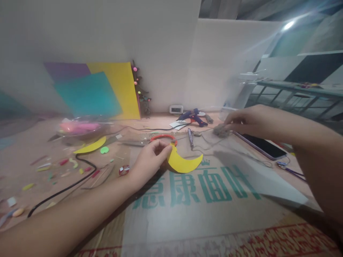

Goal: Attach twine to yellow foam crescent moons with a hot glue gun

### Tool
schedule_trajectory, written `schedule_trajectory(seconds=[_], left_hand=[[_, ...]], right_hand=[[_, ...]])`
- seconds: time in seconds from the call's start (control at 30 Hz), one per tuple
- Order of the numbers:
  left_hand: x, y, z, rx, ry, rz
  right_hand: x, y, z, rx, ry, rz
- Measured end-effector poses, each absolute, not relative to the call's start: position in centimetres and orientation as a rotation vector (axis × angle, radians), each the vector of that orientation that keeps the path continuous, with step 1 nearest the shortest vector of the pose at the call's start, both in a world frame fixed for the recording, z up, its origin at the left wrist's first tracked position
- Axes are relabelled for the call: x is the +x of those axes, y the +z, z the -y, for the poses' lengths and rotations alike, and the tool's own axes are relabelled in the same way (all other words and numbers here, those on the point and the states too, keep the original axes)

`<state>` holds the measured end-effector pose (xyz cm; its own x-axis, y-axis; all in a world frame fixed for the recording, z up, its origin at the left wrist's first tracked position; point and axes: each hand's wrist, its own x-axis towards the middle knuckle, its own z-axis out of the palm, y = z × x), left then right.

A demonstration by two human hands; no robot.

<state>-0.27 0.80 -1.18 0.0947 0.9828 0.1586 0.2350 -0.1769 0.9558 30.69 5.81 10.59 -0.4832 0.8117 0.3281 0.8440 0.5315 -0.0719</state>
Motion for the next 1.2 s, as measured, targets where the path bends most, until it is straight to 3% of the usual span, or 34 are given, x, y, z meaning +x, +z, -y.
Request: schedule_trajectory(seconds=[0.07,0.13,0.4,0.47,0.7,1.0,1.2], left_hand=[[-0.2,-1.2,-0.7,1.58,1.124,-1.235],[-0.1,-1.0,-0.7,1.603,1.11,-1.228],[0.1,-1.0,-0.4,1.63,1.099,-1.115],[0.1,-1.1,-0.3,1.663,1.098,-1.122],[0.1,-0.9,0.0,1.787,1.056,-1.153],[0.0,-1.1,-0.3,1.702,1.058,-1.128],[0.0,-1.0,-0.3,1.682,1.078,-1.114]], right_hand=[[30.5,9.9,-6.2,-1.546,-0.332,2.455],[28.9,9.1,-5.8,-1.483,-0.298,2.458],[20.7,4.1,-2.5,-1.09,0.9,2.106],[20.1,2.9,-2.4,-1.058,1.035,2.035],[19.6,1.4,-2.5,-1.146,0.815,2.212],[19.8,0.7,-2.6,-1.028,1.355,1.811],[20.1,0.7,-2.1,-1.037,1.037,1.922]])
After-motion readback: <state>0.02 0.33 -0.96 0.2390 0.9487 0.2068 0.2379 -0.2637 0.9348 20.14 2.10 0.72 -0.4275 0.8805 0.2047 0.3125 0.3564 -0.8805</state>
